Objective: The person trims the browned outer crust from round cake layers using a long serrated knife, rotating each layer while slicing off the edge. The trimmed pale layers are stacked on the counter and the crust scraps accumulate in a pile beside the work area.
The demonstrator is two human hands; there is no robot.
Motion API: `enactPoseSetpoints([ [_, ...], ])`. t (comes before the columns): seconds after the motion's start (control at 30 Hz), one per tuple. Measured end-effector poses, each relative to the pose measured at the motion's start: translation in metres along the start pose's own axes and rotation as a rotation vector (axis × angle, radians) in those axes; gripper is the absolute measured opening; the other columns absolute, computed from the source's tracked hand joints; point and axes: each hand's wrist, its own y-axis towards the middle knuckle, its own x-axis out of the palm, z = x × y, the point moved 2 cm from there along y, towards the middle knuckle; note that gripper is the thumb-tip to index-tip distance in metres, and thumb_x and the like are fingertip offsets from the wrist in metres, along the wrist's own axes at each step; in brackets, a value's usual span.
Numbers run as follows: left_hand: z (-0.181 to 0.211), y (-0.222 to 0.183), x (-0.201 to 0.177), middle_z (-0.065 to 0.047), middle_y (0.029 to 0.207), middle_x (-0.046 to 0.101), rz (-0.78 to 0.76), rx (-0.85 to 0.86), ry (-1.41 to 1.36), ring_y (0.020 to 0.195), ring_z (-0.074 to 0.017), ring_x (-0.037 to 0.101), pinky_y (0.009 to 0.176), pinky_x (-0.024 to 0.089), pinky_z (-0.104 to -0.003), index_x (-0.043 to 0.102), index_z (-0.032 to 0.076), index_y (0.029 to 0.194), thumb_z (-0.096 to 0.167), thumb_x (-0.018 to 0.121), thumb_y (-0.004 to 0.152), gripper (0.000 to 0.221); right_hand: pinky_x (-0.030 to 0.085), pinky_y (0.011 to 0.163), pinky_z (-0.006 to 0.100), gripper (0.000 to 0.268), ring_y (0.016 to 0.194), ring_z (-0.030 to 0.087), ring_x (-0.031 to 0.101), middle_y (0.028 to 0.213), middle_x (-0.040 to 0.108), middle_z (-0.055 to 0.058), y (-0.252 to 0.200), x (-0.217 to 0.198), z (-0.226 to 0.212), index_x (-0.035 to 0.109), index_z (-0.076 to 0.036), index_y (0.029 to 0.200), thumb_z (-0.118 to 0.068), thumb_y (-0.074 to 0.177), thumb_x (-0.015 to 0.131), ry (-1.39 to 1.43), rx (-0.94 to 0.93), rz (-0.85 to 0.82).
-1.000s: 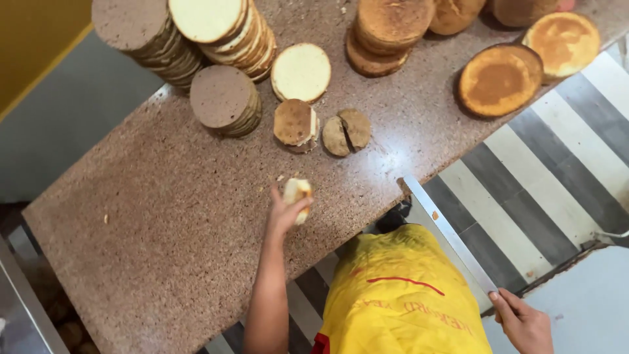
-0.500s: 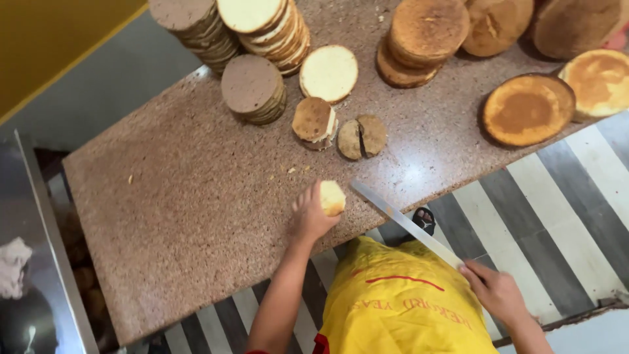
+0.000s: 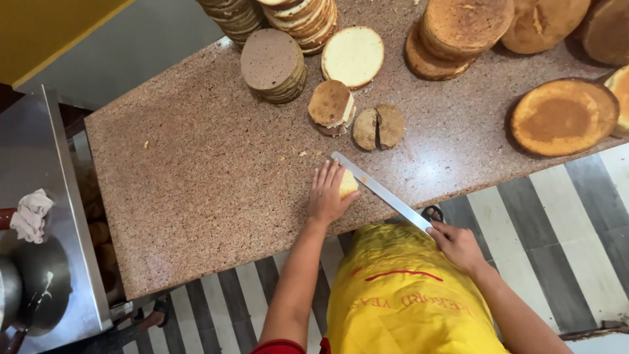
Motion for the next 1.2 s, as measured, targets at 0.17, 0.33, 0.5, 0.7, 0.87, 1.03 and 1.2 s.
enactPoseSetpoints([
  [0.17,0.0,-0.003,-0.002,-0.013,0.165,0.038,0.074,0.033,-0.074,0.155,-0.0336,0.031,0.129,0.015,-0.051,0.045,0.009,0.153,0.071,0.045,0.097,0.083,0.056,0.06,0.035,0.038,0.054,0.02,0.07,0.065,0.073,0.013,0.002,0.023,0.001,0.075,-0.01,0.12,-0.035,0.093,0.068,-0.018,0.054,-0.004],
  [0.33,0.0,0.002,0.001,-0.016,0.161,0.042,0.105,0.015,-0.095,0.152,-0.0348,0.033,0.127,0.017,-0.052,0.049,0.006,0.148,0.068,0.049,0.097,0.08,0.052,0.058,0.037,0.035,0.055,0.023,0.063,0.067,0.069,0.015,0.017,0.048,-0.03,0.075,-0.009,0.118,-0.035,0.097,0.066,0.025,-0.063,-0.017],
  [0.5,-0.003,0.004,0.003,-0.016,0.16,0.043,0.125,0.023,-0.106,0.153,-0.0345,0.032,0.127,0.018,-0.051,0.05,0.006,0.147,0.064,0.052,0.097,0.076,0.054,0.057,0.037,0.034,0.053,0.025,0.067,0.068,0.072,0.016,-0.001,0.052,0.002,0.074,-0.011,0.119,-0.033,0.093,0.068,-0.004,-0.046,0.028],
  [0.7,-0.002,0.0,-0.005,-0.017,0.159,0.043,0.117,0.012,-0.155,0.153,-0.0334,0.032,0.127,0.016,-0.05,0.05,0.004,0.146,0.059,0.058,0.094,0.076,0.053,0.056,0.036,0.032,0.056,0.025,0.068,0.074,0.072,0.018,0.012,0.08,-0.045,0.075,-0.009,0.117,-0.03,0.094,0.068,-0.024,-0.216,0.064],
  [0.87,-0.006,0.004,-0.005,-0.018,0.155,0.045,0.131,0.034,-0.172,0.151,-0.0331,0.034,0.128,0.018,-0.048,0.05,0.002,0.144,0.056,0.06,0.092,0.075,0.054,0.055,0.036,0.032,0.052,0.026,0.07,0.065,0.071,0.017,-0.015,0.063,-0.006,0.075,-0.011,0.116,-0.03,0.091,0.07,-0.101,-0.031,0.025],
  [1.03,-0.009,0.01,-0.016,-0.02,0.148,0.051,0.216,0.073,-0.216,0.144,-0.0354,0.042,0.126,0.026,-0.049,0.053,0.0,0.14,0.052,0.068,0.089,0.074,0.051,0.053,0.037,0.03,0.05,0.022,0.063,0.066,0.069,0.015,0.031,0.102,-0.085,0.076,-0.009,0.113,-0.031,0.094,0.068,-0.088,-0.164,-0.048],
  [1.2,-0.014,0.01,-0.019,-0.019,0.143,0.055,0.245,0.095,-0.295,0.139,-0.0363,0.047,0.122,0.032,-0.049,0.055,0.001,0.136,0.048,0.074,0.084,0.072,0.055,0.061,0.04,0.03,0.062,0.023,0.07,0.073,0.073,0.017,0.006,0.085,-0.011,0.076,-0.007,0.113,-0.028,0.094,0.069,-0.037,-0.315,0.001],
])
